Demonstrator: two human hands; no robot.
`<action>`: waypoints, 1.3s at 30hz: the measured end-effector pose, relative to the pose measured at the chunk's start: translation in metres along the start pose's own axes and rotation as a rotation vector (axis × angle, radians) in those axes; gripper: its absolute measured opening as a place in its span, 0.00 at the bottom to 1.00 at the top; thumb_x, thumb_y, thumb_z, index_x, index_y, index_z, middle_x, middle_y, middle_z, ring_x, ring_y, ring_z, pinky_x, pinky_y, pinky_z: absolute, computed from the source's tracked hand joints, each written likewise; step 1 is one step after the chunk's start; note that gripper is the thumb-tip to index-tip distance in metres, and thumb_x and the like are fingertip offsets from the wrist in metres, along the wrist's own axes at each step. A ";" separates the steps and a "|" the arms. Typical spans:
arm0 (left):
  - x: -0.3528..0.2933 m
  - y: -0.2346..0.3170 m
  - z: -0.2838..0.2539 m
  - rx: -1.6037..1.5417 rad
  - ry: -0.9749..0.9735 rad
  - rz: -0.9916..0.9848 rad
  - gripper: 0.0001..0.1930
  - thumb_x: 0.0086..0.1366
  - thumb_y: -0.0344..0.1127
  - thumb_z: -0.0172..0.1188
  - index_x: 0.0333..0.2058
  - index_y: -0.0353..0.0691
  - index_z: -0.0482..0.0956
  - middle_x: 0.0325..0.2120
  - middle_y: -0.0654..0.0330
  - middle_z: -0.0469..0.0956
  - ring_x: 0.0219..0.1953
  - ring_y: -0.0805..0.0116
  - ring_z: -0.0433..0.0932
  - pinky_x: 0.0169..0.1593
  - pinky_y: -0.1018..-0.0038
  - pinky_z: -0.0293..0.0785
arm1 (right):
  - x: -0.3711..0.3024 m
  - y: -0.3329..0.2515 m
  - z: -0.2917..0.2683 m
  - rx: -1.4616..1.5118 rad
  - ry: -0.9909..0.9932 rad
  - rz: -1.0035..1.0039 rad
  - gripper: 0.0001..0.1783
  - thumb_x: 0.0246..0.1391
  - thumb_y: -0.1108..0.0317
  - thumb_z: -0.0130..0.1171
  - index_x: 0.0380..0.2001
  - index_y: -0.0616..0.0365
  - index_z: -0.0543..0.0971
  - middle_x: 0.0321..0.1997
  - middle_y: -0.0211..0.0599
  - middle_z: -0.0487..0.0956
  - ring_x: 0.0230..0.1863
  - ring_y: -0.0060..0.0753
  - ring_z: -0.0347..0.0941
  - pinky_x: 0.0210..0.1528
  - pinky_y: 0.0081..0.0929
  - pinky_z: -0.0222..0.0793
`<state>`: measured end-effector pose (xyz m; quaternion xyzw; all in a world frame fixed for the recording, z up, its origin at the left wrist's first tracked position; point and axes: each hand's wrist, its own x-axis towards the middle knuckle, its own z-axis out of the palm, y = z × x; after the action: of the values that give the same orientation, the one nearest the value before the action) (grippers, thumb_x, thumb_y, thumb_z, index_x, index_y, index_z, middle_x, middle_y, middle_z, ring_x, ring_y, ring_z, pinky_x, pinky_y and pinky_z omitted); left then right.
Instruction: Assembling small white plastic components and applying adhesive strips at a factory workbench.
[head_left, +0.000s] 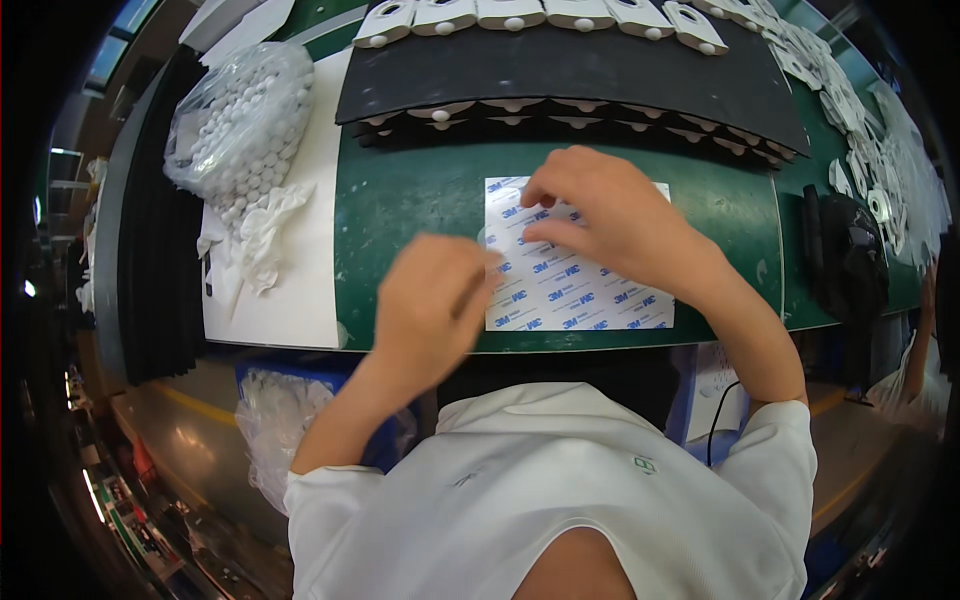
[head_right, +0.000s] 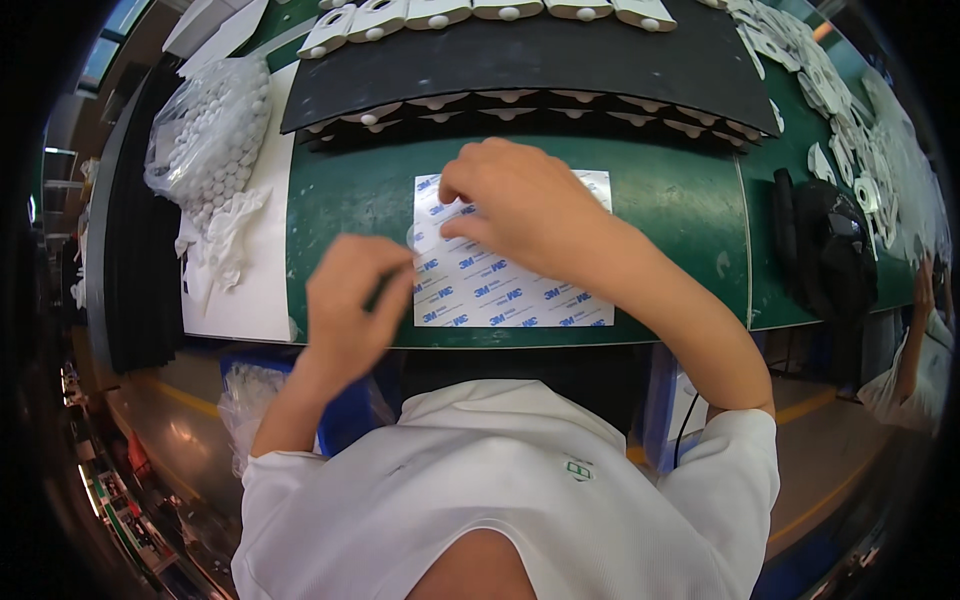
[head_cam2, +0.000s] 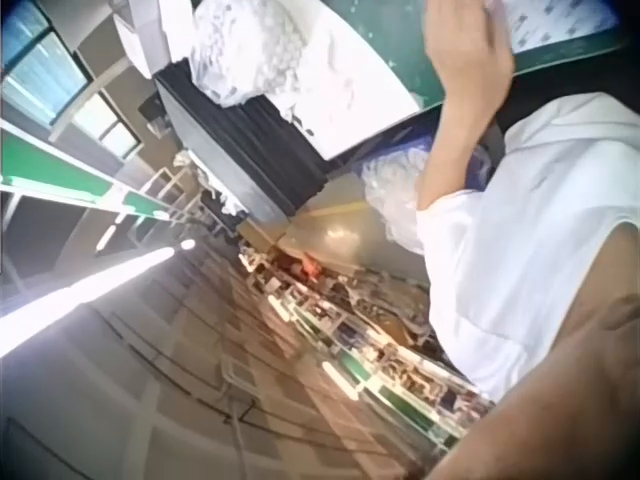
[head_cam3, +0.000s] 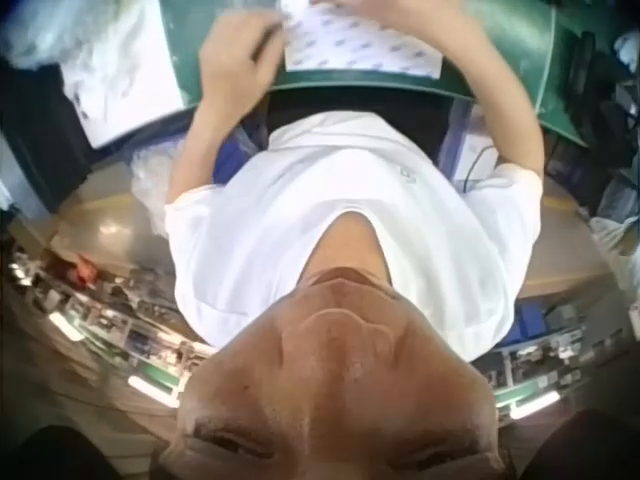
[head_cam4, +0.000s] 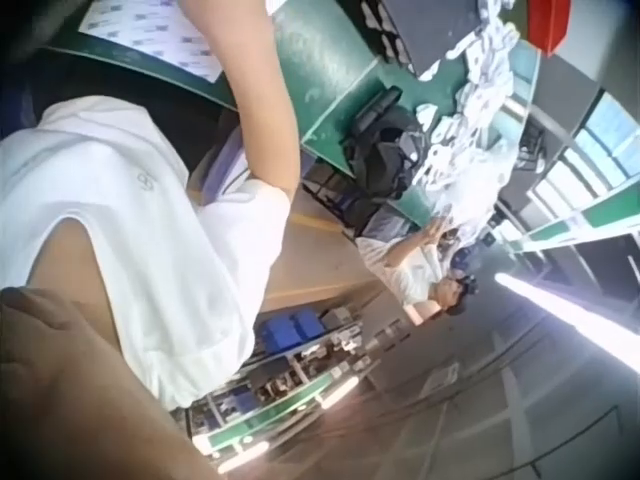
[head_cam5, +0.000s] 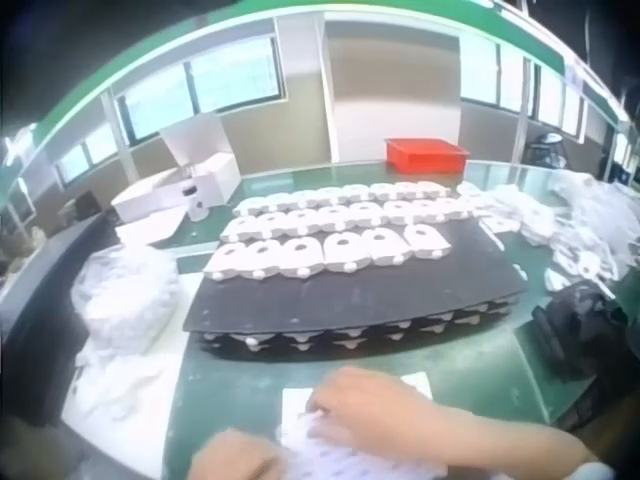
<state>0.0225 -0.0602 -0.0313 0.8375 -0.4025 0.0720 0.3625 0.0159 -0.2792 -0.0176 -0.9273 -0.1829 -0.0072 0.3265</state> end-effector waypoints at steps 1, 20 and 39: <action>-0.009 0.005 0.007 -0.019 -0.008 0.113 0.07 0.48 0.23 0.63 0.29 0.36 0.78 0.27 0.56 0.77 0.29 0.57 0.75 0.33 0.68 0.71 | 0.005 -0.004 0.005 0.000 -0.005 -0.006 0.14 0.44 0.65 0.64 0.33 0.60 0.76 0.35 0.37 0.75 0.42 0.39 0.70 0.41 0.33 0.67; -0.009 0.029 0.042 0.164 -0.463 0.251 0.45 0.55 0.64 0.53 0.57 0.27 0.60 0.56 0.44 0.61 0.62 0.49 0.56 0.65 0.58 0.49 | 0.032 -0.024 0.019 0.097 -0.196 -0.023 0.09 0.39 0.77 0.64 0.24 0.61 0.74 0.28 0.38 0.76 0.32 0.38 0.73 0.34 0.32 0.68; -0.008 0.030 0.035 0.061 -0.435 0.169 0.40 0.52 0.57 0.61 0.58 0.36 0.63 0.60 0.48 0.59 0.64 0.46 0.54 0.62 0.58 0.57 | -0.027 0.029 -0.037 0.568 0.283 0.148 0.15 0.53 0.75 0.59 0.45 0.61 0.73 0.33 0.26 0.74 0.37 0.14 0.70 0.39 0.13 0.67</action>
<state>-0.0108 -0.0916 -0.0434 0.8071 -0.5375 -0.0682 0.2344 0.0050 -0.3311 -0.0099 -0.7995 -0.0626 -0.0611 0.5942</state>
